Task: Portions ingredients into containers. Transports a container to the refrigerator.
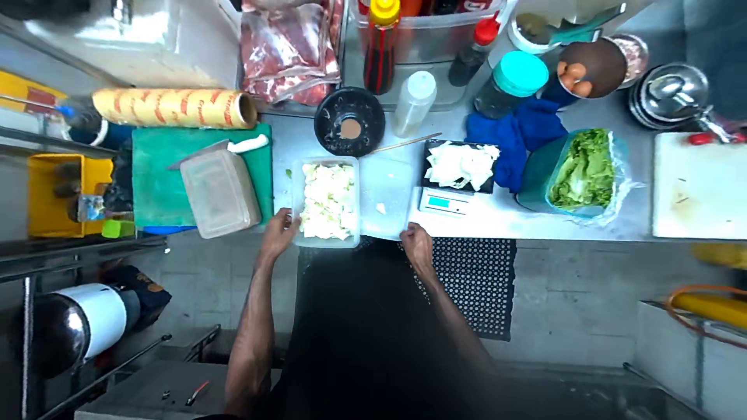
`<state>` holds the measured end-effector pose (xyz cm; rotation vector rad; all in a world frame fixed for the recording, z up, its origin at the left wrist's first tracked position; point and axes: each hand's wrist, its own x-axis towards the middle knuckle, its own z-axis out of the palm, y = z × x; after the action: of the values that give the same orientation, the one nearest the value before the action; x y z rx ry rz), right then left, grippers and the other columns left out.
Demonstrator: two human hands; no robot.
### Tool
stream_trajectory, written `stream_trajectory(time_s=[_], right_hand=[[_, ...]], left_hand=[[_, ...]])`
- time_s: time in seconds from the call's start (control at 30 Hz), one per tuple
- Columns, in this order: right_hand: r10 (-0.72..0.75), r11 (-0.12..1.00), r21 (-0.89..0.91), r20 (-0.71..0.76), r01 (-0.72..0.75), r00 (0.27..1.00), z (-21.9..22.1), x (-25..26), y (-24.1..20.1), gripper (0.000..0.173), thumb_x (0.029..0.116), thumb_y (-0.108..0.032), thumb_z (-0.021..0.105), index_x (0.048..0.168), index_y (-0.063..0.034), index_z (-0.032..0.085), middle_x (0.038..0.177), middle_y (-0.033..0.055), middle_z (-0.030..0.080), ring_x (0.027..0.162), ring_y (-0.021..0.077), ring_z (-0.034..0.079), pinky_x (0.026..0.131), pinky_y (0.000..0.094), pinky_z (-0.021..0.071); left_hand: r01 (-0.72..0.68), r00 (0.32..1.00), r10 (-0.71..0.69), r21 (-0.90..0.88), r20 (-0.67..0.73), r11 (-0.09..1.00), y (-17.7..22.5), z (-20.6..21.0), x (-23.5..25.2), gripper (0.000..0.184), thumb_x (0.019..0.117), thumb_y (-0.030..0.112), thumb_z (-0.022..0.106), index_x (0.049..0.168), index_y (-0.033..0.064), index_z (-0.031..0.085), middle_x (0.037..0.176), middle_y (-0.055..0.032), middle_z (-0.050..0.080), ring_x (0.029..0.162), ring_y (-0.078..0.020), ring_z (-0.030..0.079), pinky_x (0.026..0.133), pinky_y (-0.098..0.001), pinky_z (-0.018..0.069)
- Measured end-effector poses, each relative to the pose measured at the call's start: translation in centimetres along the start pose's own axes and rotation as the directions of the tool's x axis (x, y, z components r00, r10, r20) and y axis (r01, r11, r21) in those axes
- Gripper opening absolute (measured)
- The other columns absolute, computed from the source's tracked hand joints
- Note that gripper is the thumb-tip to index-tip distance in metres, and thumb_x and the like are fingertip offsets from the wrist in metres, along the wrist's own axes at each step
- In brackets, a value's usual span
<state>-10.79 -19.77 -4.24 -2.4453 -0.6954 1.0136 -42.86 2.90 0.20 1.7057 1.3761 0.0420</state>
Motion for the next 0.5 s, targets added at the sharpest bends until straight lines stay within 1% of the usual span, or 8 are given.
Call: stream_trajectory(time_s=[0.1, 0.2, 0.27, 0.33, 0.4, 0.43, 0.47, 0.5], right_hand=[[0.081, 0.977, 0.193, 0.04, -0.087, 0.996, 2.4, -2.1, 0.9, 0.036, 0.0943, -0.026, 0.066, 0.121, -0.0023, 0.068, 0.095, 0.0116, 0.073, 0.083, 0.0247, 0.07, 0.08, 0.0492, 0.057], [0.102, 0.882, 0.461, 0.026, -0.102, 0.994, 4.9, -5.2, 1.1, 0.021, 0.0979, -0.019, 0.06, 0.105, -0.0012, 0.069, 0.081, 0.008, 0.065, 0.068, 0.0171, 0.062, 0.065, 0.0373, 0.0542], [0.109, 0.755, 0.653, -0.036, -0.059, 0.993, 6.1, -7.7, 0.2, 0.016, 0.0982, -0.012, 0.055, 0.094, -0.0012, 0.066, 0.075, 0.0047, 0.063, 0.063, 0.0131, 0.06, 0.059, 0.0308, 0.0528], [0.055, 0.623, 0.778, -0.15, 0.084, 0.987, 6.7, -10.3, -1.7, 0.013, 0.0938, -0.007, 0.053, 0.098, -0.0011, 0.064, 0.082, 0.0054, 0.067, 0.07, 0.0133, 0.065, 0.064, 0.0317, 0.0568], [-0.09, 0.619, 0.733, -0.291, 0.283, 0.952, 6.6, -13.2, -4.7, 0.026, 0.089, -0.005, 0.054, 0.111, 0.0011, 0.065, 0.097, 0.0057, 0.072, 0.086, 0.0113, 0.07, 0.078, 0.0305, 0.0599], [-0.168, 0.665, 0.649, -0.353, 0.37, 0.921, 6.6, -14.3, -6.7, 0.027, 0.0862, -0.006, 0.058, 0.11, 0.0023, 0.067, 0.1, 0.0063, 0.071, 0.089, 0.0107, 0.07, 0.08, 0.0295, 0.0601], [-0.238, 0.731, 0.531, -0.391, 0.429, 0.889, 6.8, -15.3, -8.7, 0.024, 0.0839, -0.011, 0.065, 0.103, 0.0021, 0.069, 0.099, 0.0075, 0.069, 0.088, 0.0113, 0.068, 0.077, 0.029, 0.059], [-0.315, 0.799, 0.369, -0.416, 0.475, 0.853, 7.3, -16.0, -10.7, 0.017, 0.0816, -0.018, 0.071, 0.088, -0.0019, 0.067, 0.091, 0.0064, 0.064, 0.08, 0.0118, 0.062, 0.07, 0.029, 0.0542]], left_hand=[[-0.026, 0.998, 0.036, -0.176, 0.053, 0.984, -3.0, -0.7, -0.6, 0.042, 0.0976, 0.028, 0.068, 0.126, -0.0009, 0.057, 0.098, -0.0155, 0.068, 0.084, -0.0227, 0.068, 0.08, -0.0437, 0.0582], [-0.009, 0.995, 0.048, -0.414, 0.086, 0.91, -5.7, -1.3, -1.5, 0.042, 0.0948, 0.031, 0.073, 0.119, 0.0002, 0.059, 0.089, -0.0092, 0.069, 0.075, -0.0182, 0.069, 0.071, -0.0382, 0.0614], [0.026, 0.993, 0.036, -0.505, 0.114, 0.863, -6.8, -2.2, -1.9, 0.039, 0.096, 0.032, 0.073, 0.116, 0.0011, 0.059, 0.087, -0.008, 0.069, 0.073, -0.0178, 0.069, 0.065, -0.036, 0.0605], [0.066, 0.99, 0.012, -0.527, 0.143, 0.847, -7.4, -3.1, -1.9, 0.038, 0.0991, 0.035, 0.068, 0.115, 0.002, 0.06, 0.089, -0.0086, 0.069, 0.074, -0.0182, 0.068, 0.064, -0.0359, 0.0597], [0.113, 0.98, 0.0, -0.552, 0.201, 0.826, -8.0, -3.6, -1.8, 0.039, 0.104, 0.039, 0.059, 0.116, 0.0027, 0.061, 0.096, -0.0111, 0.069, 0.08, -0.0202, 0.069, 0.068, -0.0388, 0.0602], [0.127, 0.974, 0.007, -0.576, 0.225, 0.807, -8.0, -3.8, -1.6, 0.041, 0.1064, 0.041, 0.054, 0.117, 0.0024, 0.061, 0.097, -0.0125, 0.07, 0.082, -0.0218, 0.07, 0.069, -0.0407, 0.0608], [0.139, 0.971, 0.007, -0.585, 0.24, 0.799, -7.9, -3.8, -1.5, 0.045, 0.1078, 0.045, 0.048, 0.117, 0.0022, 0.062, 0.096, -0.0133, 0.069, 0.081, -0.0224, 0.07, 0.069, -0.0416, 0.0606], [0.161, 0.966, -0.006, -0.583, 0.258, 0.797, -7.6, -3.8, -1.6, 0.051, 0.1082, 0.05, 0.043, 0.118, 0.0026, 0.061, 0.096, -0.0135, 0.069, 0.081, -0.0225, 0.069, 0.069, -0.0419, 0.0603]])
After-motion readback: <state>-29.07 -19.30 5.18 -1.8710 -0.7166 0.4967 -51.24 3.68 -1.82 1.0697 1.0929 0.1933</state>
